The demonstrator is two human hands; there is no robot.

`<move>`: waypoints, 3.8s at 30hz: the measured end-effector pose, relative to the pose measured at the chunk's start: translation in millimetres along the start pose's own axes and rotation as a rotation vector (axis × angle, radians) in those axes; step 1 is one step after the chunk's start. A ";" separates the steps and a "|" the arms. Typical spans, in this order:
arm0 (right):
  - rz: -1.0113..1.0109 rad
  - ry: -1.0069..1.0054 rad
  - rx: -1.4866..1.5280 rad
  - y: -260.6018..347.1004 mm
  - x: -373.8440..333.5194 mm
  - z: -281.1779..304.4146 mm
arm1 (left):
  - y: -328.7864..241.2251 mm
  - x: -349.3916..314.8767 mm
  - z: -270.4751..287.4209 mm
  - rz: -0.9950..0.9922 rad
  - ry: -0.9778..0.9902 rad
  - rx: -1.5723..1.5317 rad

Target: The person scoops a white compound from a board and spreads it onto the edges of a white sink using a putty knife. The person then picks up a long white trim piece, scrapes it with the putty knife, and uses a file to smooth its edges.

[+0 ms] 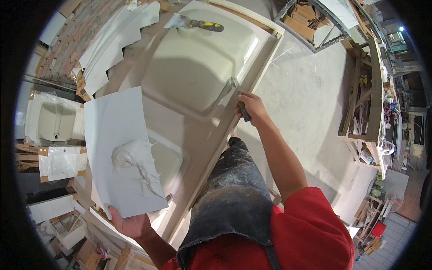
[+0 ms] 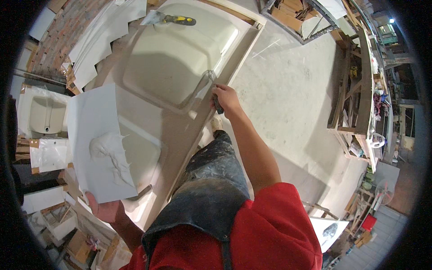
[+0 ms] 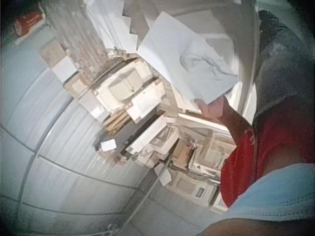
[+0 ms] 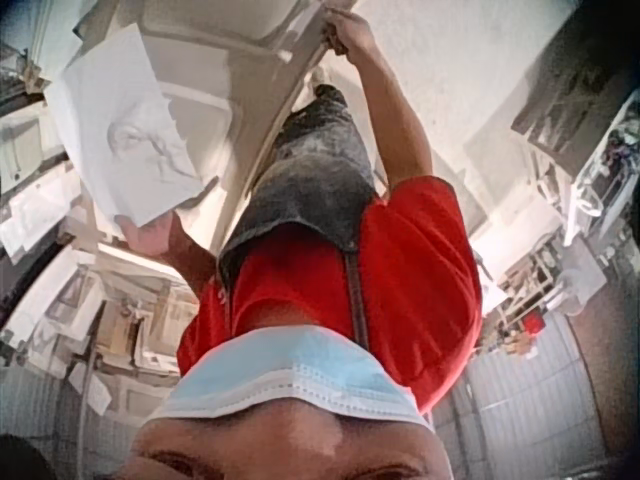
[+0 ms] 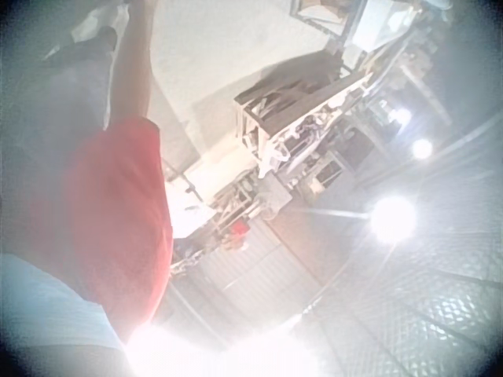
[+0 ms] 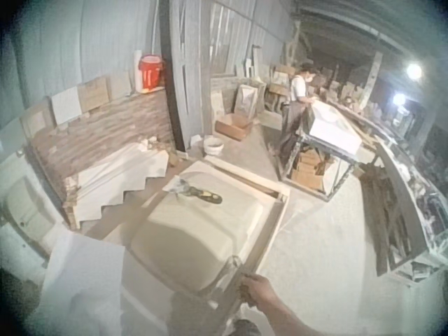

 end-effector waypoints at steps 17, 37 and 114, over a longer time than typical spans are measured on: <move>-0.011 0.051 -0.333 14.1 4.0 -5.5 | 5.6 -6.5 5.6 -0.022 0.066 0.106; -0.082 0.048 -0.315 -56.4 -29.0 -35.9 | 2.6 -7.4 17.0 0.025 0.063 0.033; 0.873 0.638 -1.190 66.1 -216.5 -89.7 | 87.9 -5.5 -45.0 -0.179 -0.072 -0.133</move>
Point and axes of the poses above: each hand's wrist, its own x-axis towards the middle knuckle, its own z-axis out of the back of the hand, y = z × x, the point moved 9 cm from there along x, towards the middle knuckle, and after that the axes turned 12 degrees about -z, right-handed, at the moved point
